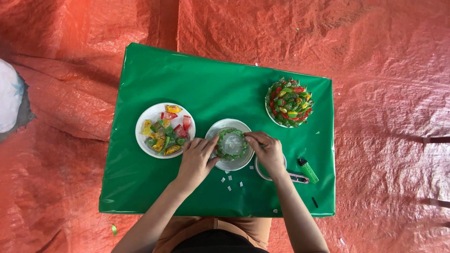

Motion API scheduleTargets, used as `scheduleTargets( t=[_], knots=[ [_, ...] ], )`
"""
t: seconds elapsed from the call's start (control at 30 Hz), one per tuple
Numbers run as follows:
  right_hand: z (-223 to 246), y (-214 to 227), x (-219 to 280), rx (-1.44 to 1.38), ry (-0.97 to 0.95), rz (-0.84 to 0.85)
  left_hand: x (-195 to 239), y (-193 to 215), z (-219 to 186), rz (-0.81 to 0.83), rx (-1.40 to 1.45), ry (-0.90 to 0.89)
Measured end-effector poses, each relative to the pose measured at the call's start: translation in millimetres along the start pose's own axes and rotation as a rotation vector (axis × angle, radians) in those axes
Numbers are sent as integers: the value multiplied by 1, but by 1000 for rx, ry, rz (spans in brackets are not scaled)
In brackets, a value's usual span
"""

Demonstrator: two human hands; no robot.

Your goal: Assembling a decorative offering by precisely attaching small green pieces to a circular base.

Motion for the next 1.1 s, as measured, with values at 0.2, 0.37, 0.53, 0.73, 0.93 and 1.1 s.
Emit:
scheduleTargets(
  t=[0.2, 0.37, 0.53, 0.73, 0.93, 1.1],
  knots=[
    [9, 6, 1, 93, 27, -25, -10, -2, -1, 49, -15, -29],
    [12, 12, -1, 175, -28, 1, -16, 2, -8, 96, -58, -46],
    [1, 5, -2, 303, 59, -38, -15, -9, -5, 108, -68, -42],
    [-5, -4, -2, 475, 124, -83, -15, -13, -4, 95, -67, -42],
    [14, 7, 2, 413, 106, -42, -11, -13, -4, 67, -131, -38],
    [-11, 19, 13, 43, -83, -55, -7, -2, -6, 21, -124, -37]
  ],
)
Point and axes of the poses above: each hand's wrist, its own x-axis away from the middle knuckle, its own y-axis out of the back of the hand, z = x × y, the point moved 8 cm from there along -x, towards the middle knuckle
